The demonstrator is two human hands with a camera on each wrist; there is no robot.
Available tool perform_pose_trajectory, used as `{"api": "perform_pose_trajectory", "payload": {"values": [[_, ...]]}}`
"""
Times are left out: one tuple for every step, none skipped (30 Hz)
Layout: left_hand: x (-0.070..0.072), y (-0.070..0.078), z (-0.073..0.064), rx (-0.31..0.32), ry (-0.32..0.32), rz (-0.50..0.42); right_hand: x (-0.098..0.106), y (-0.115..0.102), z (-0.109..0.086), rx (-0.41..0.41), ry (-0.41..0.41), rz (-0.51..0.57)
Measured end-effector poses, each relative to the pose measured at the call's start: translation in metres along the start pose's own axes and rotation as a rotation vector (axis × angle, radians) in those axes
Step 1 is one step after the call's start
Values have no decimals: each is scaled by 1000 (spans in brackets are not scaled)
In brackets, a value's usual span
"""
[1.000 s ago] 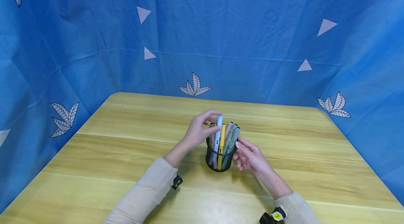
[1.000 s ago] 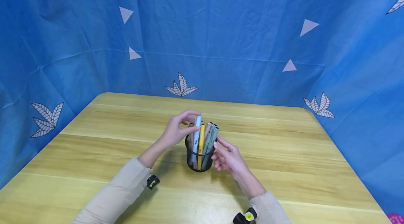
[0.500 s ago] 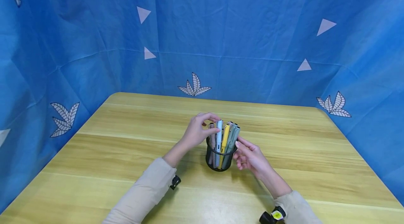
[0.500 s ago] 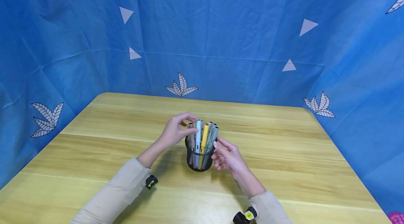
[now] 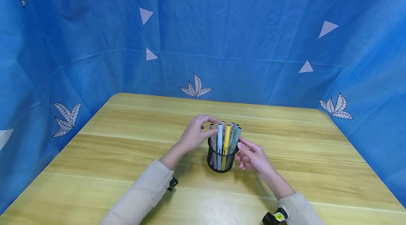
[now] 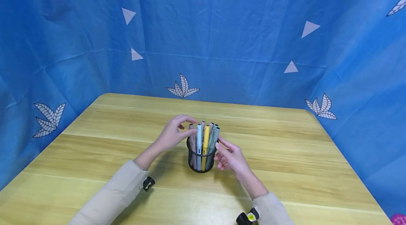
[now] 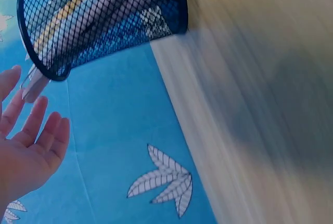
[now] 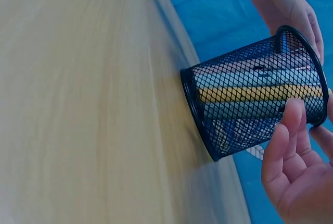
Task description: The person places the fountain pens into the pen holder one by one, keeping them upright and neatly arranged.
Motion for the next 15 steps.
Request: {"api": "perform_pose_trajectory", "payload": {"values": [[1,0,-1,5,1,26,1,-2,0,12,11,-32],[3,0,-3,11,0,53,1,-4,-1,25,21,-66],[4,0,-4,15,-3,83,2,-6,-2,38,35,-103],[5,0,-6,20,-7,115,3,-8,-2,52,47,-143],[5,0,-8,26,-9,148,3,-11,-3,66,60,-182],[6,0,-10,31,-12,176,4,-13,-4,81,69,-223],[7,0,-11,34,-13,200,4,-16,-5,99,80,-266],[8,1,-13,33,-12,226,5,-18,-7,117,90,-315],[8,2,-15,30,-9,253,5,-21,-8,138,102,-374],[9,2,-17,28,-6,281,5,-24,-10,164,113,-447],[10,2,-18,28,-4,308,5,-28,-11,198,121,-531],[11,2,-20,29,-6,338,4,-32,-13,231,132,-628],[11,2,-22,31,-13,364,3,-36,-16,265,145,-733],[10,1,-23,35,-26,392,2,-40,-18,298,157,-848],[10,0,-25,43,-45,422,-1,-44,-21,335,168,-964]]}}
Point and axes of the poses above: each hand's wrist, its own z-axis towards the middle knuckle, its own x-axis out of the back of the hand, y = z × x, the point moved 8 cm from there along z, towards the middle knuckle, and after that the axes turned 10 degrees about -y, right-handed, at the moved point
